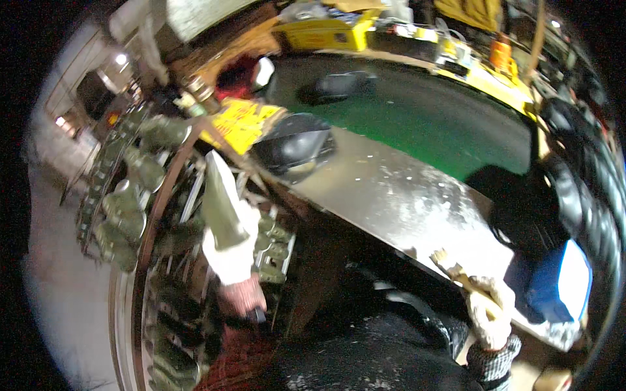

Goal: Apply adhesive to shoe soles and upper components using a brush.

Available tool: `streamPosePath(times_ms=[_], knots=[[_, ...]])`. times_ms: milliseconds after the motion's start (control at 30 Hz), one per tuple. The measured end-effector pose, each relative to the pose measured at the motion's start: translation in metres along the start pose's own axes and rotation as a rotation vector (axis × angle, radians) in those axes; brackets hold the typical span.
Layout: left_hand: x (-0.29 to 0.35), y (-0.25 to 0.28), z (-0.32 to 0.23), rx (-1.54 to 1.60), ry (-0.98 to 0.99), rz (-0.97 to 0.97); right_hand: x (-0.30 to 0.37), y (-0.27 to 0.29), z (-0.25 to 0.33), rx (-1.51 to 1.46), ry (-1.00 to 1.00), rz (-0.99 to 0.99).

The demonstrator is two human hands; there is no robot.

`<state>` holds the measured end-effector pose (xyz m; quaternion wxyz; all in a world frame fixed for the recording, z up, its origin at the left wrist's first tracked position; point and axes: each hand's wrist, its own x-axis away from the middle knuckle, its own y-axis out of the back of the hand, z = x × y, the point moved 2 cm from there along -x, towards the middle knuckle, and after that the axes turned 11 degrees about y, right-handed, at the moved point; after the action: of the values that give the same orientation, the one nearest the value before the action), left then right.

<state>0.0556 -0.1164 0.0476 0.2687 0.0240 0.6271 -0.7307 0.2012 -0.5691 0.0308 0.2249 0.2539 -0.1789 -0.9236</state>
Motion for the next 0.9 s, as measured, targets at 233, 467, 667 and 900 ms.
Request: streamPosePath(times_ms=[233, 467, 667, 900], knots=[[0.047, 0.05, 0.051, -0.716, 0.487, -0.186, 0.004, 0.135, 0.027, 0.557, 0.155, -0.654], [0.012, 0.072, 0.182, -0.762, 0.843, -0.319, 0.052, 0.216, -0.001, 0.399, -0.146, -0.836], [0.048, 0.111, 0.201, -0.428, 0.858, -0.483, 0.06, 0.224, 0.007, 0.384, -0.173, -0.809], [0.103, 0.125, 0.153, -0.323, 1.086, -0.789, 0.07, 0.187, 0.034, 0.494, -0.068, -0.682]])
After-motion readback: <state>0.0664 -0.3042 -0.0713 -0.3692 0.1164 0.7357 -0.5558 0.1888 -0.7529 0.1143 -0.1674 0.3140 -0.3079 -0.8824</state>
